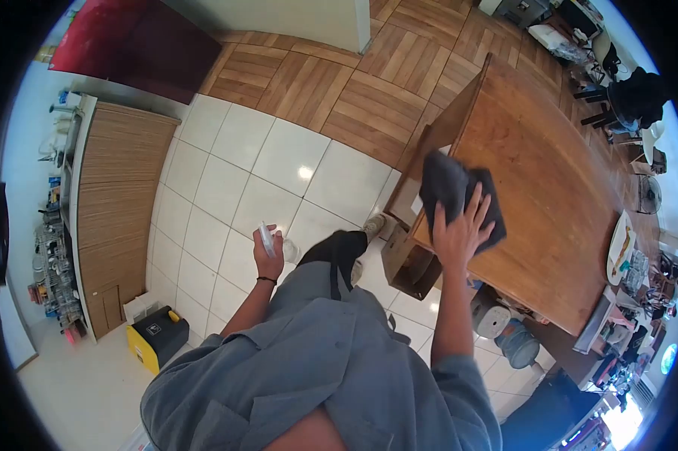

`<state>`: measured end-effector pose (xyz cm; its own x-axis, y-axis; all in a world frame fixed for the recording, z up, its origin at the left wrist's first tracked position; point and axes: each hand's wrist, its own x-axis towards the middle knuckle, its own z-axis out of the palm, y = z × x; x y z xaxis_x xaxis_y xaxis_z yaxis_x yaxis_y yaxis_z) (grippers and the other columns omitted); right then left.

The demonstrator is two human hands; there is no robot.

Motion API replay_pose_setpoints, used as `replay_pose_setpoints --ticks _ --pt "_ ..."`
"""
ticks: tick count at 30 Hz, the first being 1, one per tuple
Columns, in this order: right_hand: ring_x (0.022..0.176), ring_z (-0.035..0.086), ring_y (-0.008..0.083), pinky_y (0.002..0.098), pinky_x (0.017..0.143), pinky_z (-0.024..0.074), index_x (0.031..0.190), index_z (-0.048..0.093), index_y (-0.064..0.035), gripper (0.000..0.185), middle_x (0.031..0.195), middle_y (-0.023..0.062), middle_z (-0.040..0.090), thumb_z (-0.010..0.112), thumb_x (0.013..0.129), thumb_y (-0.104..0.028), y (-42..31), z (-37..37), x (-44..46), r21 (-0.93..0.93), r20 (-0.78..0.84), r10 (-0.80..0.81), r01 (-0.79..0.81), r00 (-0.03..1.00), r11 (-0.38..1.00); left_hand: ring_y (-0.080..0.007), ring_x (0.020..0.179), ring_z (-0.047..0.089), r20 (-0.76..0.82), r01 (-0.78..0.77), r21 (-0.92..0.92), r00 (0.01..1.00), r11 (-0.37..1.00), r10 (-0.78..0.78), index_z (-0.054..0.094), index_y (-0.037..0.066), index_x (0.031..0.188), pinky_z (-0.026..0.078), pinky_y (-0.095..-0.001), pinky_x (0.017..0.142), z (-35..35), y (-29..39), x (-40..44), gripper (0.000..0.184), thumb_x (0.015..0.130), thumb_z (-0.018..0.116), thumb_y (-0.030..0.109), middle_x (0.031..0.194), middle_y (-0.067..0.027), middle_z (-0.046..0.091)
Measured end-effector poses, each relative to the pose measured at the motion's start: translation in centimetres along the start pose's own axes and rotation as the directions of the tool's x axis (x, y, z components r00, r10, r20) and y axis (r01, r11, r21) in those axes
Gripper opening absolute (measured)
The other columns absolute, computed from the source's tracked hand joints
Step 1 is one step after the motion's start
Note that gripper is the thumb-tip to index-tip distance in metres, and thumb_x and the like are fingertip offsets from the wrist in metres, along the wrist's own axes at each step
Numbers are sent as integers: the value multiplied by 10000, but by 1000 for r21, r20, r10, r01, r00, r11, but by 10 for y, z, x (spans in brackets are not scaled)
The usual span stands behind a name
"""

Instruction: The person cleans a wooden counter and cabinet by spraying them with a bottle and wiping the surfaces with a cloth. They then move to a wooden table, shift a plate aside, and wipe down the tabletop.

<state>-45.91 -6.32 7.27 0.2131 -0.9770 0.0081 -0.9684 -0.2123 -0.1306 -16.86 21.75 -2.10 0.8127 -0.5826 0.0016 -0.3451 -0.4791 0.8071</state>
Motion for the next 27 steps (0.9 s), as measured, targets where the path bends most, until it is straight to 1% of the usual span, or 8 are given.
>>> replay_pose_setpoints --ticks 3,7,8,12,18,22,26,27 --pt "1500 113 367 705 1102 126 1362 571 -120 563 1624 94 197 579 888 -424 -9 -3 -65 49 34 64 -65 997 997 -318 876 644 -16 -29 18 999 999 29 537 35 1128 505 -390 755 -20 0 17 246 929 643 134 1036 -145 641" --pt "1504 90 375 712 1105 89 1365 566 -115 572 1630 103 176 604 865 -389 -14 -3 -74 57 65 135 -138 989 989 -322 863 639 -19 -55 7 998 998 55 547 30 1110 504 -389 760 -11 -24 75 222 937 632 139 1020 -151 638" --pt "1504 84 376 711 1106 88 1370 561 -112 579 1632 101 168 608 860 -384 -18 -6 -72 65 89 166 -172 982 983 -309 858 635 12 -12 2 1000 1000 12 549 28 1106 503 -389 768 -5 -29 97 219 940 628 147 1008 -152 633" --pt "1507 63 379 706 1110 88 1384 543 -103 604 1639 102 140 620 849 -373 -37 -4 -52 55 119 310 -318 943 946 -186 825 625 83 -61 23 995 998 59 528 33 1136 518 -328 748 25 -20 202 226 975 601 174 1027 -114 619" --pt "1508 56 374 688 1120 99 1415 507 -102 636 1639 108 133 629 851 -370 -82 -5 31 -10 152 426 -429 892 903 -213 850 622 234 -93 -134 964 987 123 527 26 1157 508 -339 774 48 45 358 253 966 607 171 1043 -129 630" --pt "1505 80 357 687 1112 132 1433 465 -68 660 1634 87 150 602 872 -389 -84 8 104 34 13 474 -474 880 880 -184 854 613 277 -122 -166 947 978 165 509 21 1179 509 -315 769 89 86 442 262 966 603 143 1044 -106 623" --pt "1500 102 358 688 1106 149 1410 490 -64 647 1625 98 175 594 872 -408 -84 13 176 -33 -18 518 -519 855 854 -165 861 597 302 -93 -280 936 955 179 484 20 1220 512 -308 782 149 130 508 293 968 596 120 1076 -84 600" --pt "1502 103 349 676 1115 145 1438 440 -58 677 1627 89 171 595 873 -398 -84 12 189 -44 3 536 -535 844 844 -160 864 592 311 -81 -309 933 948 181 478 20 1230 513 -307 787 166 140 520 302 968 593 115 1084 -78 593"
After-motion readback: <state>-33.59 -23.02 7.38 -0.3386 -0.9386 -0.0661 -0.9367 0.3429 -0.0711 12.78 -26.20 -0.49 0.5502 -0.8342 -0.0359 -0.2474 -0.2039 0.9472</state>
